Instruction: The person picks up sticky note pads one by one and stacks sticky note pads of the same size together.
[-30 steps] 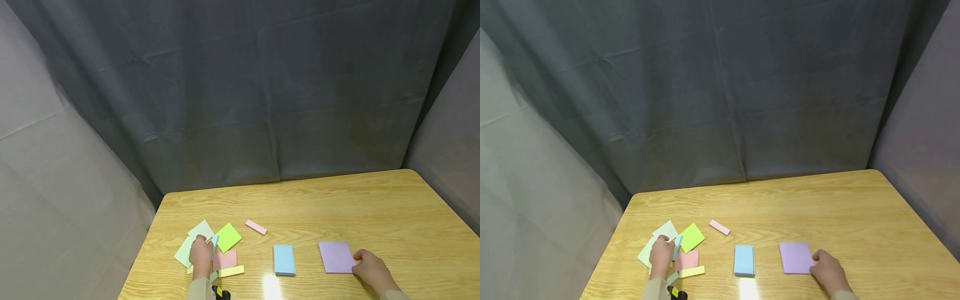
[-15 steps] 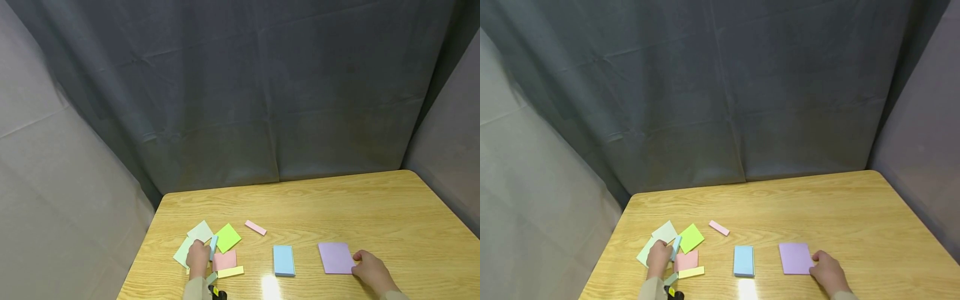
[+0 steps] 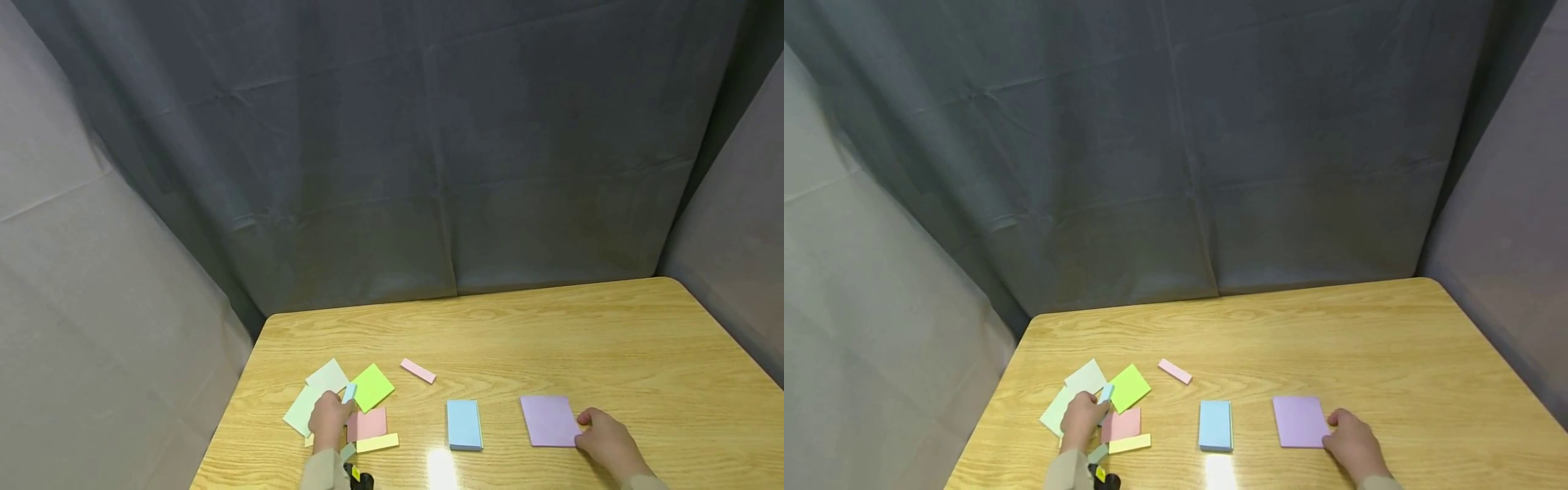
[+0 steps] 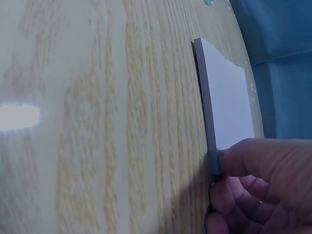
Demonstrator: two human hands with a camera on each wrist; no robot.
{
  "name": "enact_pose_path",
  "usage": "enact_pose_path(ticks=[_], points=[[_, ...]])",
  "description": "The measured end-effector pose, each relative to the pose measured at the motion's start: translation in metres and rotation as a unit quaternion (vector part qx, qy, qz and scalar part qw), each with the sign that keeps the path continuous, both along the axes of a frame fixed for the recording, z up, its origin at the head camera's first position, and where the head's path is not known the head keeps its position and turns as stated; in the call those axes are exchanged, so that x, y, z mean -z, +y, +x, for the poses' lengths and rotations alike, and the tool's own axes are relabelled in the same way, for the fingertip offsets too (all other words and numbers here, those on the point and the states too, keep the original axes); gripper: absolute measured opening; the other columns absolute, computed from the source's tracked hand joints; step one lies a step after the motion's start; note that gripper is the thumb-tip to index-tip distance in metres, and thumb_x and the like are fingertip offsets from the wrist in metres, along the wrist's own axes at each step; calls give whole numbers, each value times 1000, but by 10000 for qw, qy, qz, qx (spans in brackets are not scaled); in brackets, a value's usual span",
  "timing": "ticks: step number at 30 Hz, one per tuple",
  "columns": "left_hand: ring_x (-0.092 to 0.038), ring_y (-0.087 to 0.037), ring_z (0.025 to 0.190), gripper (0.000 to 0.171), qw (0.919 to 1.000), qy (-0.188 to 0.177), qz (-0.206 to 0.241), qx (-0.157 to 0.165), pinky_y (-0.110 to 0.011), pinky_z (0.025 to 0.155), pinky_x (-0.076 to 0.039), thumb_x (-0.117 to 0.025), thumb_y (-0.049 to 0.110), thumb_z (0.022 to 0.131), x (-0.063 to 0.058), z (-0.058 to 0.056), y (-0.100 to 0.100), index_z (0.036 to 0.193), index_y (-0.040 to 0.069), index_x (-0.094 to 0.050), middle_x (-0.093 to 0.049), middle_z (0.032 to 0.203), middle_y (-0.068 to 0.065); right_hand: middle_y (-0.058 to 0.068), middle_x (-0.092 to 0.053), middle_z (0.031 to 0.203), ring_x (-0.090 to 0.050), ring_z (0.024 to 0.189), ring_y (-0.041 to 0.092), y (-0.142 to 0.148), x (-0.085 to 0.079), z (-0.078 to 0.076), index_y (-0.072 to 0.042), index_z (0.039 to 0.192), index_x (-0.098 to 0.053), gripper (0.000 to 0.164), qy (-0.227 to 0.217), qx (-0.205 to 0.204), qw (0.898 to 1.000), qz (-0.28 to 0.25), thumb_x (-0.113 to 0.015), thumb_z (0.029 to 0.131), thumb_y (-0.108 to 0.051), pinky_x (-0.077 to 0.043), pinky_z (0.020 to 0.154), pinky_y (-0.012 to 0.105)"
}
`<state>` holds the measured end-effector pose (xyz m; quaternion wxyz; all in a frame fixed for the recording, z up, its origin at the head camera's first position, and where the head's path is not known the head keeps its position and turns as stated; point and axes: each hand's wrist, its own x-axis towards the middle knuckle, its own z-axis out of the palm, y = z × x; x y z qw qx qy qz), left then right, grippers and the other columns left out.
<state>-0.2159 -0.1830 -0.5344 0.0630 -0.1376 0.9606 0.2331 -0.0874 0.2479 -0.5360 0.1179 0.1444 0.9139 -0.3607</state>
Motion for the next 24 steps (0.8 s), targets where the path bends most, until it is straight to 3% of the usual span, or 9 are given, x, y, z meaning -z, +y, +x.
enact_pose_path(ticks=[9,16,24], points=[[-44,-18,53,18,9999,-21,-134,-53,-31,45,-36,-61,15,77,-1,2,10,67,5,-51,-47,61,-5,5,-57,76,-54,71,22,0,-1,0,12,96,-51,33,24,9,10000,17,-62,70,-6,-43,66,44],[-48,-19,56,15,9997,64,-223,5,-33,47,-40,-61,14,78,0,3,13,73,0,-56,-50,65,-7,6,-57,76,-53,71,23,0,-1,1,12,96,-51,34,42,6,10000,38,-62,70,-6,-43,67,46],[-47,-19,54,16,9998,177,28,-86,-33,46,-38,-65,14,75,0,5,13,70,2,-54,-51,62,-5,6,-57,78,-53,73,23,0,-2,1,12,97,-51,34,71,-15,10000,13,-61,70,-6,-44,67,45]])
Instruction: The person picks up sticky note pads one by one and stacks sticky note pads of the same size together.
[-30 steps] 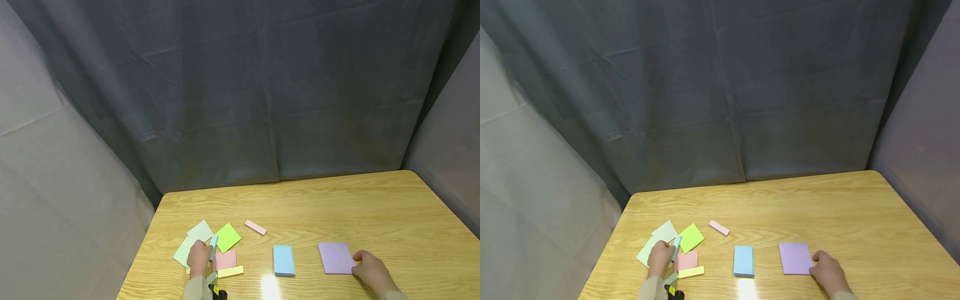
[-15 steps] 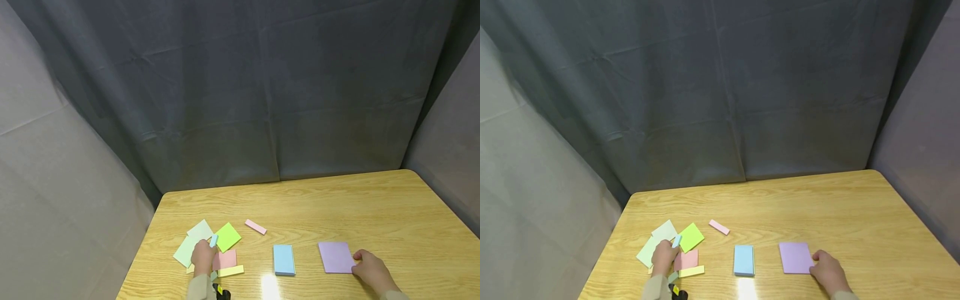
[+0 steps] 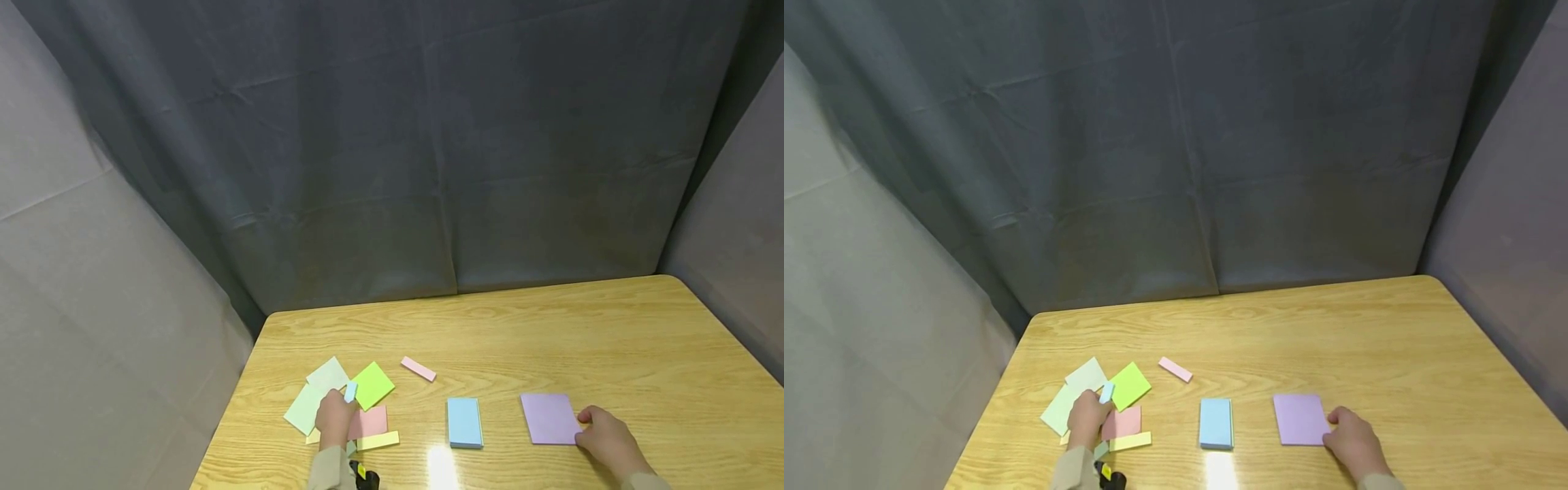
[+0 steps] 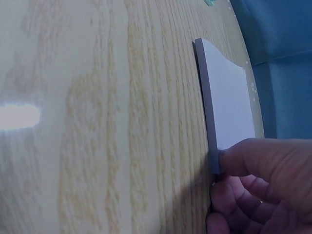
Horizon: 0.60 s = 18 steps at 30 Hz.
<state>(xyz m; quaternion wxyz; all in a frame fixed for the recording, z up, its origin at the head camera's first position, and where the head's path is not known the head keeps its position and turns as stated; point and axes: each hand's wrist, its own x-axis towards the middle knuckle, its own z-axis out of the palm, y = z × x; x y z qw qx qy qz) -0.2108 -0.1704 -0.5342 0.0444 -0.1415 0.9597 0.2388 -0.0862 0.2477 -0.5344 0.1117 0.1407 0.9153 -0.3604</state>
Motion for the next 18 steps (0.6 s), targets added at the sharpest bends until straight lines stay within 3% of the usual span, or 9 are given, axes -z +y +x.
enact_pose_path(ticks=[3,8,10,13,18], points=[[-45,-17,51,20,9992,198,343,84,-31,44,-35,-66,16,75,1,1,-3,65,4,-53,-50,57,-2,7,-57,79,-53,73,24,0,0,1,12,98,-50,35,-16,-4,10000,-46,-61,71,-7,-43,67,45],[-30,-10,43,33,9919,348,1205,200,-25,41,-26,-62,16,79,6,1,-11,55,10,-41,-32,48,4,8,-57,80,-53,74,25,0,-2,2,13,100,-49,36,-100,-7,9999,-104,-61,73,-7,-43,67,46],[-24,-9,42,38,9878,259,1528,168,-23,40,-22,-57,16,83,9,-1,-15,53,13,-35,-26,47,6,8,-57,80,-53,74,25,-1,-3,2,13,100,-49,36,-119,1,9999,-97,-61,72,-7,-43,68,46],[-24,-8,41,36,9820,90,1883,118,-21,39,-23,-49,15,85,10,-3,-21,53,15,-32,-27,47,6,9,-57,81,-52,74,25,-1,-4,2,13,100,-49,36,-126,2,9999,-115,-61,73,-7,-43,68,46],[-26,-8,40,28,9712,-287,2365,6,-20,38,-25,-43,8,77,10,-5,-26,53,16,-32,-33,46,4,8,-57,80,-53,74,25,-1,-4,3,13,100,-49,36,-90,-7,9999,-131,-61,73,-7,-43,67,45]])
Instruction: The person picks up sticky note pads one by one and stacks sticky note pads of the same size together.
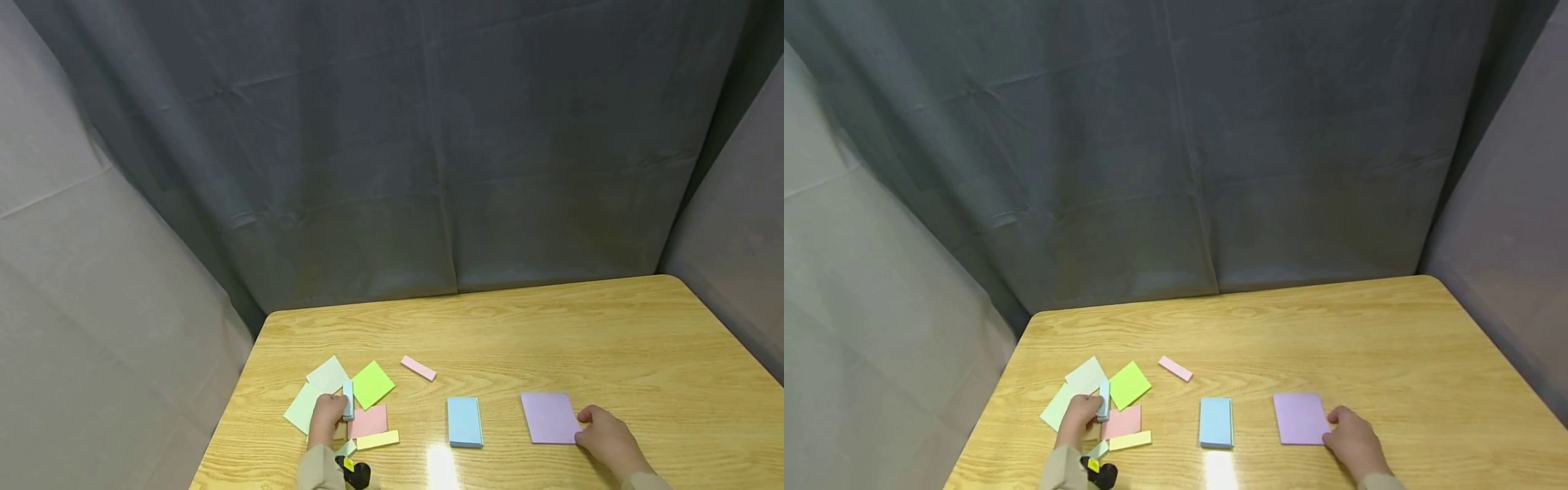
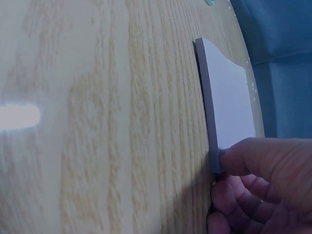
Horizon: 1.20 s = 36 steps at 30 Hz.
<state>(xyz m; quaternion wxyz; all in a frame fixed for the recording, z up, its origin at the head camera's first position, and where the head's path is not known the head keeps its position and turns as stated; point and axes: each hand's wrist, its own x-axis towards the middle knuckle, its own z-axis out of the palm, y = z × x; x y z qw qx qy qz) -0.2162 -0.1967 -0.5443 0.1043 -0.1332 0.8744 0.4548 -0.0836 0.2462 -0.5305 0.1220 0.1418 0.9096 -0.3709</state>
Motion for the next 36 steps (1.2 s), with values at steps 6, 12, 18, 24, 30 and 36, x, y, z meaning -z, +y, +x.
enact_pose_path(ticks=[6,12,18,24,30,36], points=[[-24,-8,39,28,9992,-125,363,-124,-20,38,-23,-40,0,69,2,-2,-2,49,17,-30,-31,42,6,7,-56,78,-51,72,23,0,1,-1,13,99,-49,35,14,17,10000,43,-61,72,-6,-43,66,43],[-25,-8,39,30,9963,-220,792,-253,-20,38,-24,-41,0,72,2,-2,0,49,17,-32,-32,42,5,7,-57,79,-53,73,24,1,3,-2,13,99,-49,35,-33,-20,10000,39,-62,73,-6,-44,67,45],[-31,-7,41,22,9916,-406,1168,-392,-19,41,-29,-45,1,76,-1,-1,1,56,11,-42,-38,47,2,6,-56,78,-52,72,22,1,4,-2,12,98,-50,34,6,7,10000,87,-61,71,-6,-43,67,44],[-29,-7,40,22,9882,-462,1426,-319,-19,40,-26,-45,1,75,2,-3,2,56,11,-41,-37,48,2,6,-56,78,-50,71,22,1,2,-2,12,99,-50,34,9,28,10000,77,-60,71,-6,-43,67,44],[-27,-6,38,24,9906,-254,1331,-193,-19,38,-25,-45,3,74,1,-3,6,53,13,-40,-37,46,3,8,-56,80,-50,73,24,1,1,-1,13,100,-50,36,19,54,10000,53,-60,71,-7,-43,69,45],[-31,-8,41,23,9918,-61,1276,-36,-20,42,-27,-45,4,77,-9,2,11,55,9,-41,-37,47,2,8,-56,79,-50,72,23,0,0,-2,12,99,-50,36,20,76,9999,81,-60,70,-6,-43,67,43]])
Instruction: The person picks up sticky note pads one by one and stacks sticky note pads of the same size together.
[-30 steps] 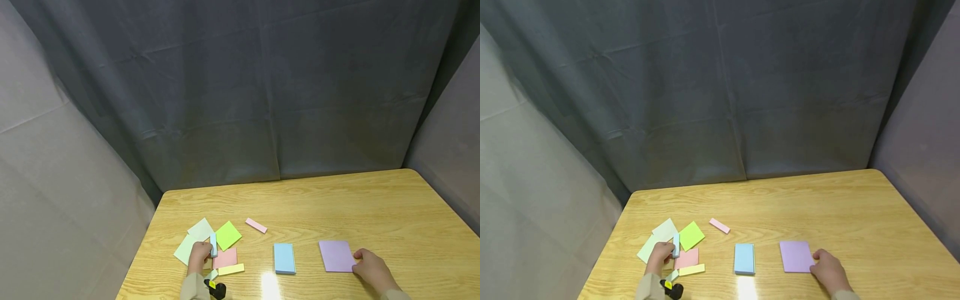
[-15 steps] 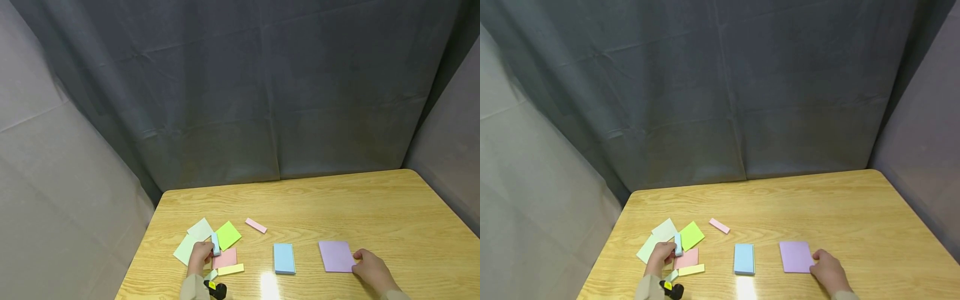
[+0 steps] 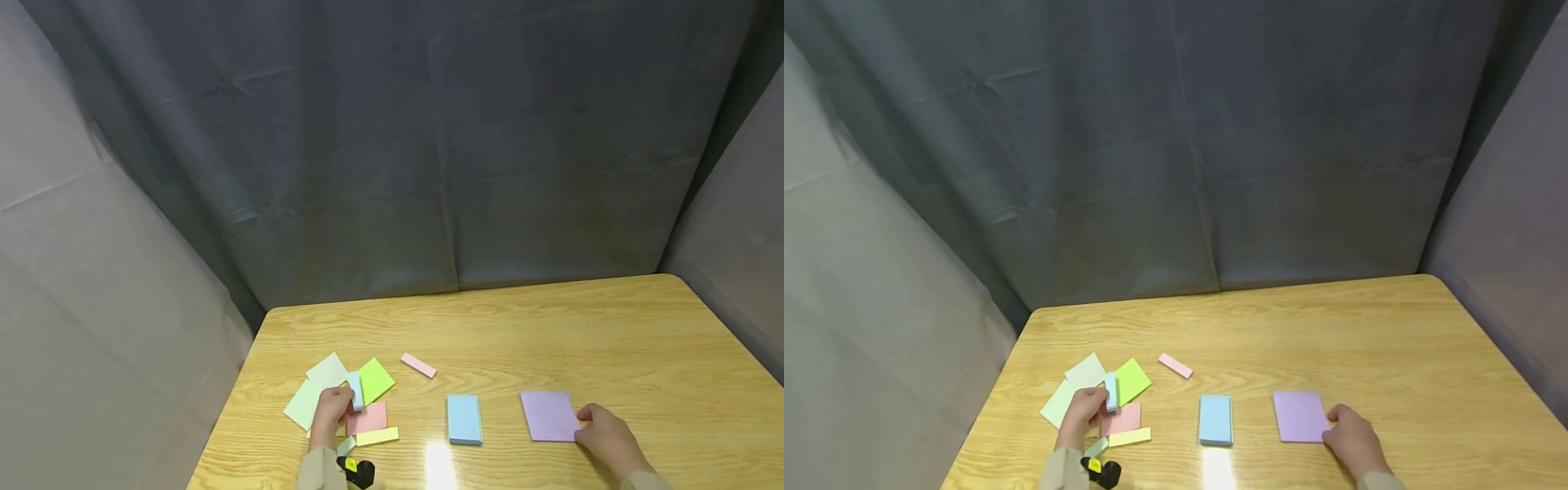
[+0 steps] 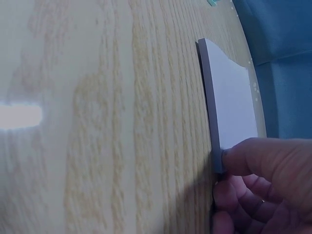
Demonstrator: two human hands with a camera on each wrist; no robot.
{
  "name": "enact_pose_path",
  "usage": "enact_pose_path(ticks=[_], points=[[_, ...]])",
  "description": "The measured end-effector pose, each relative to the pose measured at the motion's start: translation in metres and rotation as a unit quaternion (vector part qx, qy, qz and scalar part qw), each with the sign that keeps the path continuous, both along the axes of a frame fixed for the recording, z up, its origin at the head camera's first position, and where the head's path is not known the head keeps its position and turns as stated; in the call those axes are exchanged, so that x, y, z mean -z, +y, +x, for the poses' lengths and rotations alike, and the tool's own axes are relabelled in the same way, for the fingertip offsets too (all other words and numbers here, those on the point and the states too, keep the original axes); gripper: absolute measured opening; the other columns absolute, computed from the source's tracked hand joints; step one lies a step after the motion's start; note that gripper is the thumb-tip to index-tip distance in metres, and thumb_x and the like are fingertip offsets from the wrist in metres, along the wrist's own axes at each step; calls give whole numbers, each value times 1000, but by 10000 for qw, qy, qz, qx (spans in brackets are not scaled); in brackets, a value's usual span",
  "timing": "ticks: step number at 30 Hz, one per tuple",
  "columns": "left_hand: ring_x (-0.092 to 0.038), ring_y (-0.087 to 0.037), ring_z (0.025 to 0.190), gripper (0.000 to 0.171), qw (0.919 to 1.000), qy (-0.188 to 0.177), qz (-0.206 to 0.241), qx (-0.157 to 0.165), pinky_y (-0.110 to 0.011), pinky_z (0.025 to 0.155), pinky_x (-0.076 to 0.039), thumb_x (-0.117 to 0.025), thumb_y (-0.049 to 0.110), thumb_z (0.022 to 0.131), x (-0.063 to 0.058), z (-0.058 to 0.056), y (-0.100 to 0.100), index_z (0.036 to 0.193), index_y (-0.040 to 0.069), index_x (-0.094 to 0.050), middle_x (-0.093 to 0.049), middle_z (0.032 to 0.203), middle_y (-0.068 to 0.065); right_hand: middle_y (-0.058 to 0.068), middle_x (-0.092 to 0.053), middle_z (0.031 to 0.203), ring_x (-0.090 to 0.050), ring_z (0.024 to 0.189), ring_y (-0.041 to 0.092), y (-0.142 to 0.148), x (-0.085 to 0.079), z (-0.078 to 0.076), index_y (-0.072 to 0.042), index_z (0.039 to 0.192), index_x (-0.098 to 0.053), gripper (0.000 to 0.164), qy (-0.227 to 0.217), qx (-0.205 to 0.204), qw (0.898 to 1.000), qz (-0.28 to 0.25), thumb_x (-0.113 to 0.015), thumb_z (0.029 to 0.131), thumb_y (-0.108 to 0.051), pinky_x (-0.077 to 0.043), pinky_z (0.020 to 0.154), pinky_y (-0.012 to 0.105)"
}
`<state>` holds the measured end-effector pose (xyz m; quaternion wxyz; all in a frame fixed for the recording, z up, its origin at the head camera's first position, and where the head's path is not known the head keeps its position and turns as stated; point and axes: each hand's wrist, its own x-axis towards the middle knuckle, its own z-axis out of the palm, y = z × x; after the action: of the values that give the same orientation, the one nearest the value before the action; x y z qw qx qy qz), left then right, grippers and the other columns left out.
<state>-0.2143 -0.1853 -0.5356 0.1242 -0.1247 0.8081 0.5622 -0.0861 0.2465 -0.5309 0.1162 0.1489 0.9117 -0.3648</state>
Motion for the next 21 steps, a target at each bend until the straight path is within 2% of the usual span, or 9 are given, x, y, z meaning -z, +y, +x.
enact_pose_path(ticks=[4,7,10,14,21], points=[[-32,-8,43,24,9998,171,63,51,-21,44,-32,-45,2,79,-7,2,7,56,9,-41,-36,48,2,7,-55,79,-50,72,23,0,1,0,13,100,-49,37,-25,7,10000,-29,-60,71,-7,-43,67,43],[-37,-8,46,18,9997,236,95,51,-22,46,-39,-46,2,80,-14,3,13,62,3,-46,-41,54,0,7,-55,77,-51,71,23,1,1,1,13,100,-49,38,8,17,10000,-27,-60,70,-7,-43,67,43],[-45,-10,54,15,9996,274,54,100,-26,53,-47,-47,3,82,-20,4,20,80,-9,-56,-48,64,-4,7,-55,77,-50,71,22,1,1,1,13,99,-50,37,28,45,10000,-5,-60,70,-6,-42,66,42],[-48,-13,60,30,9993,270,22,259,-33,60,-50,-47,5,85,-26,7,27,105,-16,-54,-54,75,-10,6,-55,76,-50,70,22,0,1,-1,13,99,-50,36,-9,93,10000,27,-60,69,-6,-42,65,40],[-52,-16,69,29,9973,465,-202,525,-33,63,-49,-49,6,85,-30,12,39,105,-15,-54,-57,86,-14,7,-55,77,-50,70,22,0,2,-1,13,100,-50,37,-76,81,9999,-3,-61,70,-6,-42,65,40]])
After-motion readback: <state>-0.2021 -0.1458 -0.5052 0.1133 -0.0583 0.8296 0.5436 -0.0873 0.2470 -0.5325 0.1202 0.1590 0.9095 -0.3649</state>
